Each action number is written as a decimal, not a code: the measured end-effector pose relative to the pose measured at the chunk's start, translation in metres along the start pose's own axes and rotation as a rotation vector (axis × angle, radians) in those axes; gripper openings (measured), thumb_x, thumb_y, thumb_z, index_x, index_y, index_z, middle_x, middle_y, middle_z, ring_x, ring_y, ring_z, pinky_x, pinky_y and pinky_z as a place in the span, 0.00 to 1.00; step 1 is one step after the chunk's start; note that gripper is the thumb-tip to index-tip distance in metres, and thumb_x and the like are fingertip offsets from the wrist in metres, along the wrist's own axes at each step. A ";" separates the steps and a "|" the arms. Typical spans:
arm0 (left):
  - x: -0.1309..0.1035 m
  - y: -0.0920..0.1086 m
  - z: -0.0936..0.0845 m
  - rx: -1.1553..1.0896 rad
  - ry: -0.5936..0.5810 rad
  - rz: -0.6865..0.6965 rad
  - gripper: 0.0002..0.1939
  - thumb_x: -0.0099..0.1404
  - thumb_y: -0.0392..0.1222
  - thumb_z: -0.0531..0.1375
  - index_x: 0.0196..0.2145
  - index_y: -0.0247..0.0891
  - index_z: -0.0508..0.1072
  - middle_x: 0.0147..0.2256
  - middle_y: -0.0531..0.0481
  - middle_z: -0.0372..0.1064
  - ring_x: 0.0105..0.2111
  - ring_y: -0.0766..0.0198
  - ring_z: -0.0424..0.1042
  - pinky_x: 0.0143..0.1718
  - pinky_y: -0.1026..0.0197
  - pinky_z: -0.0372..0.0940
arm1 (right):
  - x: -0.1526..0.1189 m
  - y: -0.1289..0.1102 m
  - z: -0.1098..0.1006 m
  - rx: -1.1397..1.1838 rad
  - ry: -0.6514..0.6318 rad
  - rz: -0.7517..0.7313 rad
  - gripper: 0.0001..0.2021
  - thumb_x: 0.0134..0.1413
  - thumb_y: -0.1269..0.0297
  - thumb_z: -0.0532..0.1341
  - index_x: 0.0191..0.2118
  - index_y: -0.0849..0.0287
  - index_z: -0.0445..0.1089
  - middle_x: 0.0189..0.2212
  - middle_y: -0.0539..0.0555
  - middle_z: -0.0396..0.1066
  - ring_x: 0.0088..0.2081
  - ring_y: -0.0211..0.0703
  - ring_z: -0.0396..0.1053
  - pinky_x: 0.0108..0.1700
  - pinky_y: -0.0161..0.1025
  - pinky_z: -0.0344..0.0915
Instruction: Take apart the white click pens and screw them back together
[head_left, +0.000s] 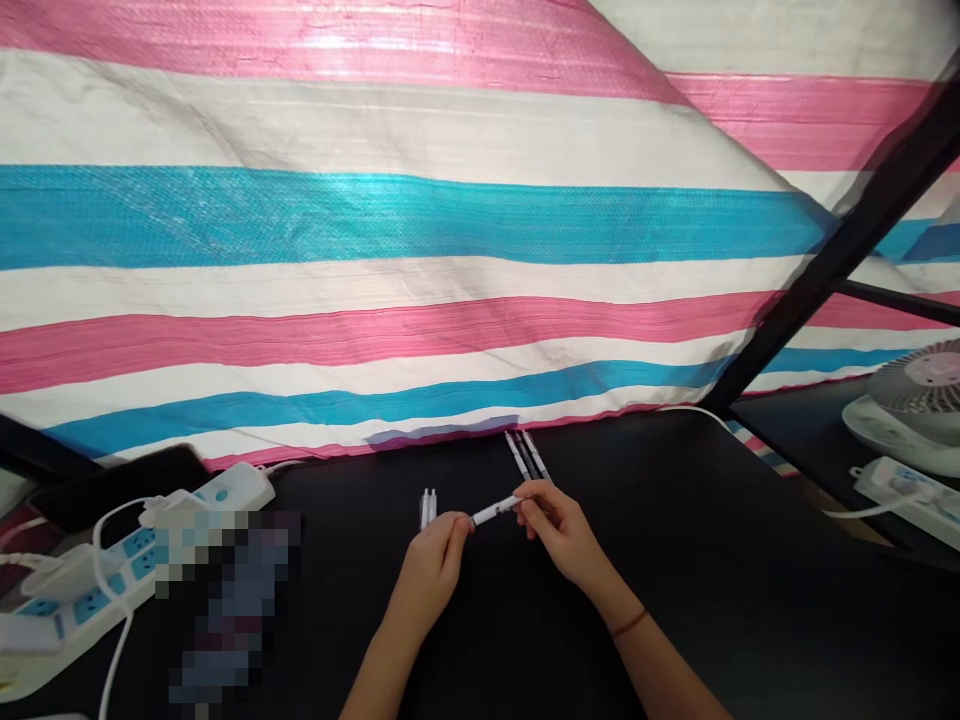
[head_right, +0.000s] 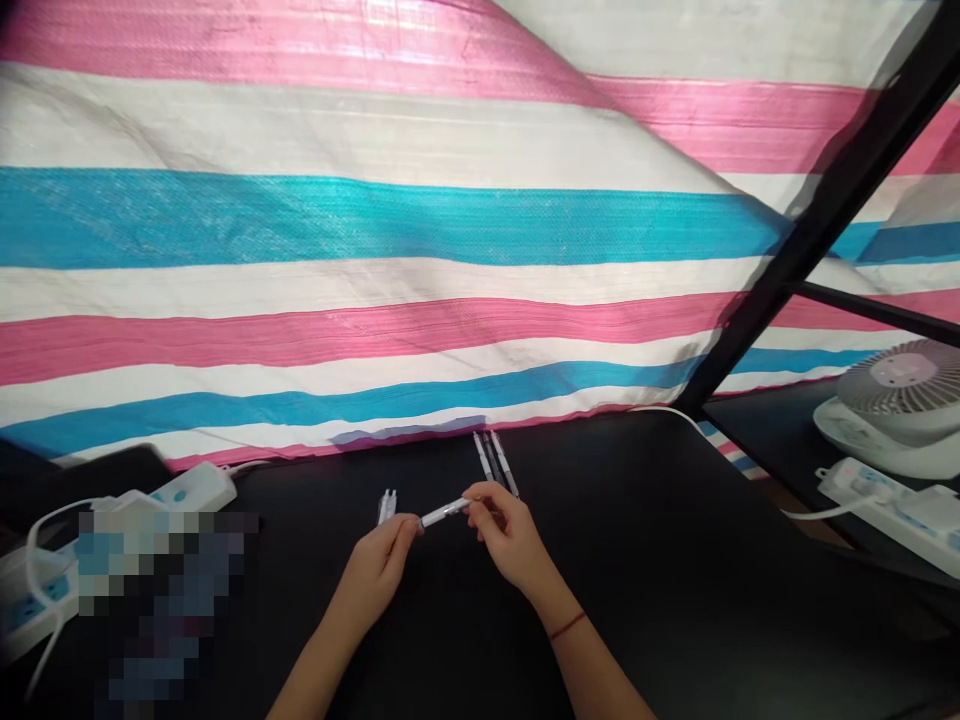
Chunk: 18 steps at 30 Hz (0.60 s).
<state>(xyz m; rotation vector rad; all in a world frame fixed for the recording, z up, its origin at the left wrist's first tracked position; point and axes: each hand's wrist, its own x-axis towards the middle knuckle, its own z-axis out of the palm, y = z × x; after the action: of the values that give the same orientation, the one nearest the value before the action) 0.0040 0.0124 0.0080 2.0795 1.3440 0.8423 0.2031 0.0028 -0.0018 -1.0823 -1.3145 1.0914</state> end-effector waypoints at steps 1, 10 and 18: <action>0.000 0.000 0.000 -0.015 0.002 0.001 0.16 0.69 0.46 0.46 0.35 0.40 0.71 0.31 0.50 0.71 0.32 0.61 0.71 0.36 0.62 0.64 | 0.000 0.001 0.000 0.007 0.017 0.014 0.13 0.56 0.53 0.57 0.43 0.55 0.67 0.29 0.51 0.67 0.27 0.38 0.66 0.26 0.35 0.64; -0.001 -0.009 0.004 -0.071 0.086 -0.096 0.15 0.67 0.48 0.51 0.46 0.40 0.69 0.41 0.47 0.71 0.38 0.60 0.71 0.41 0.59 0.65 | 0.006 0.011 -0.006 0.054 0.114 0.048 0.12 0.56 0.54 0.59 0.35 0.58 0.65 0.22 0.48 0.64 0.20 0.33 0.60 0.21 0.32 0.59; 0.000 -0.020 0.004 -0.164 0.178 -0.163 0.14 0.65 0.49 0.53 0.41 0.40 0.73 0.36 0.48 0.73 0.34 0.61 0.73 0.36 0.62 0.67 | 0.005 0.009 -0.004 0.001 0.212 0.114 0.15 0.55 0.50 0.57 0.33 0.58 0.65 0.14 0.44 0.60 0.13 0.31 0.56 0.15 0.29 0.51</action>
<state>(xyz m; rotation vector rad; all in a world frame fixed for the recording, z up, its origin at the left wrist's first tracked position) -0.0049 0.0190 -0.0088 1.7785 1.4613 1.0489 0.2072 0.0091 -0.0096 -1.2492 -1.0960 1.0295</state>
